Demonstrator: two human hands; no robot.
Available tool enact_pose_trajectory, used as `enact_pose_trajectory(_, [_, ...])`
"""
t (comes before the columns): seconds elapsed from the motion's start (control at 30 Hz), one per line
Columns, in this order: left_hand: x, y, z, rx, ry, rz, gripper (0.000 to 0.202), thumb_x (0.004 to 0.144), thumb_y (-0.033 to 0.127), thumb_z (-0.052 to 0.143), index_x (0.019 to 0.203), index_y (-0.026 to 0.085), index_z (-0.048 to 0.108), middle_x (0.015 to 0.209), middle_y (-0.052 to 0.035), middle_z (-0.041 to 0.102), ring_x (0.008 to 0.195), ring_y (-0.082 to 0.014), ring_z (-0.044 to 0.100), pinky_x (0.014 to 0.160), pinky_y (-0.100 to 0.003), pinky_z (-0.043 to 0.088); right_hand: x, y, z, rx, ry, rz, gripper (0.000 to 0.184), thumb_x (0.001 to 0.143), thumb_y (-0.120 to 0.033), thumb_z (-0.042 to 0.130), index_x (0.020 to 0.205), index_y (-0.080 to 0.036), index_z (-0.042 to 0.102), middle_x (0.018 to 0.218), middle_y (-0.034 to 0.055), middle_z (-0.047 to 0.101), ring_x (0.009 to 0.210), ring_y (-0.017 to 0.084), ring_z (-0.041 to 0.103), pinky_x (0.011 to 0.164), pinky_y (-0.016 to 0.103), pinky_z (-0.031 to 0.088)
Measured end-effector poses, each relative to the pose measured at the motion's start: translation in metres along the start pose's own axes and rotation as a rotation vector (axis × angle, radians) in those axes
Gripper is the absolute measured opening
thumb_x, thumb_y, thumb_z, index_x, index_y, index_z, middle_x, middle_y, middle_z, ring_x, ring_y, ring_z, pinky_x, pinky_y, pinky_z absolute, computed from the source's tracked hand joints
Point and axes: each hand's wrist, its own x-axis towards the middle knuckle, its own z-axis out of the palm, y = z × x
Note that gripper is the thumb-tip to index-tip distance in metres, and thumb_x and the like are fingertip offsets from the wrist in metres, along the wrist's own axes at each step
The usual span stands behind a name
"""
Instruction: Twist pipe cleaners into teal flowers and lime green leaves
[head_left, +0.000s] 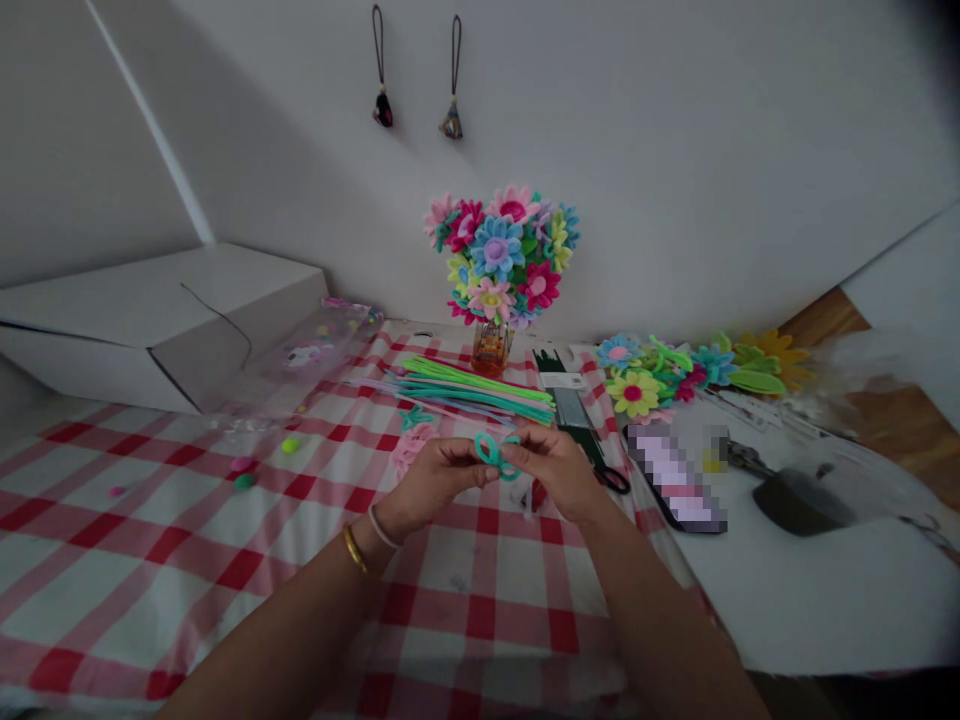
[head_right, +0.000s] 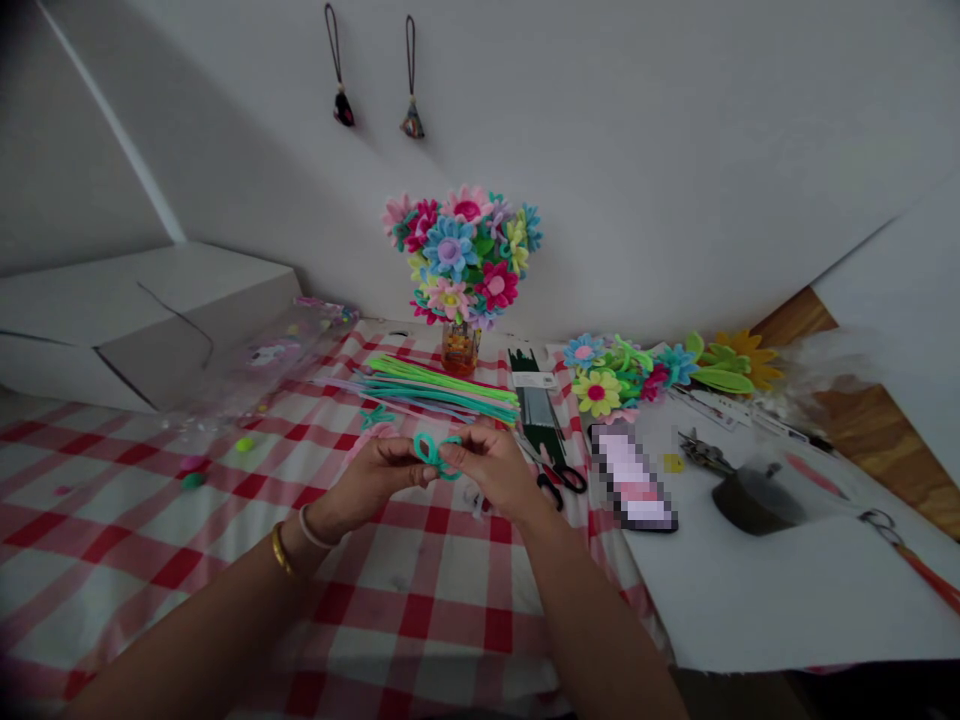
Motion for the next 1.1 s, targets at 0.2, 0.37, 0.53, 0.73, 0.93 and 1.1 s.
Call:
enact_pose_trajectory(0.2, [-0.001,0.005,0.004,0.468,0.116,0.298,0.012,0.068,0.024,0.064,0.06,0.015,0.061,0.059,0.0014,0.056,0.059,-0.0094,0.049,0.066,-0.024,0.039,0.004,0.013,0.005,0.161,0.123,0.073,0.015,0.064,-0.025,0.066,0.055,-0.017,0.058,0.054,-0.0044,0.051,0.054,0.008,0.043,0.056,0.023,0.034])
enact_pose_trajectory(0.37, [0.0,0.004,0.004,0.426,0.18,0.269,0.009,0.071,0.024,0.062,0.069,0.016,0.064,0.061,0.0015,0.057,0.06,-0.0096,0.048,0.063,-0.023,0.039,0.006,0.012,0.004,0.22,0.104,0.089,0.011,0.066,-0.028,0.066,0.063,-0.018,0.061,0.062,-0.0037,0.054,0.06,0.009,0.046,0.061,0.023,0.036])
enact_pose_trajectory(0.53, [0.001,0.002,0.0,0.137,0.219,0.133,0.008,0.067,0.022,0.065,0.071,0.015,0.063,0.062,0.0027,0.056,0.06,-0.0089,0.048,0.06,-0.022,0.04,0.004,0.009,0.002,0.19,0.019,0.053,0.012,0.066,-0.029,0.066,0.073,-0.019,0.064,0.071,-0.0023,0.057,0.068,0.01,0.05,0.069,0.025,0.038])
enact_pose_trajectory(0.73, [-0.001,0.007,0.0,0.176,0.174,0.22,0.006,0.067,0.02,0.066,0.066,0.015,0.062,0.064,0.0024,0.055,0.063,-0.0089,0.047,0.062,-0.022,0.04,0.005,0.012,0.002,0.215,0.021,0.087,0.012,0.065,-0.029,0.067,0.071,-0.02,0.064,0.068,-0.0031,0.058,0.064,0.009,0.05,0.067,0.025,0.039])
enact_pose_trajectory(0.93, [-0.002,0.006,0.0,0.132,0.105,0.162,0.008,0.068,0.021,0.064,0.073,0.015,0.064,0.069,0.0007,0.058,0.068,-0.0104,0.051,0.067,-0.024,0.042,0.003,0.008,0.003,0.173,0.093,0.047,0.016,0.067,-0.034,0.065,0.075,-0.021,0.065,0.072,-0.0016,0.06,0.067,0.011,0.052,0.066,0.026,0.039])
enact_pose_trajectory(1.1, [-0.001,0.007,0.0,0.284,0.003,0.193,0.009,0.071,0.022,0.061,0.074,0.014,0.064,0.071,-0.0012,0.059,0.068,-0.0115,0.052,0.067,-0.024,0.042,0.003,0.009,0.005,0.107,0.13,0.058,0.02,0.068,-0.036,0.063,0.061,-0.018,0.063,0.061,-0.0016,0.058,0.058,0.01,0.048,0.061,0.026,0.037])
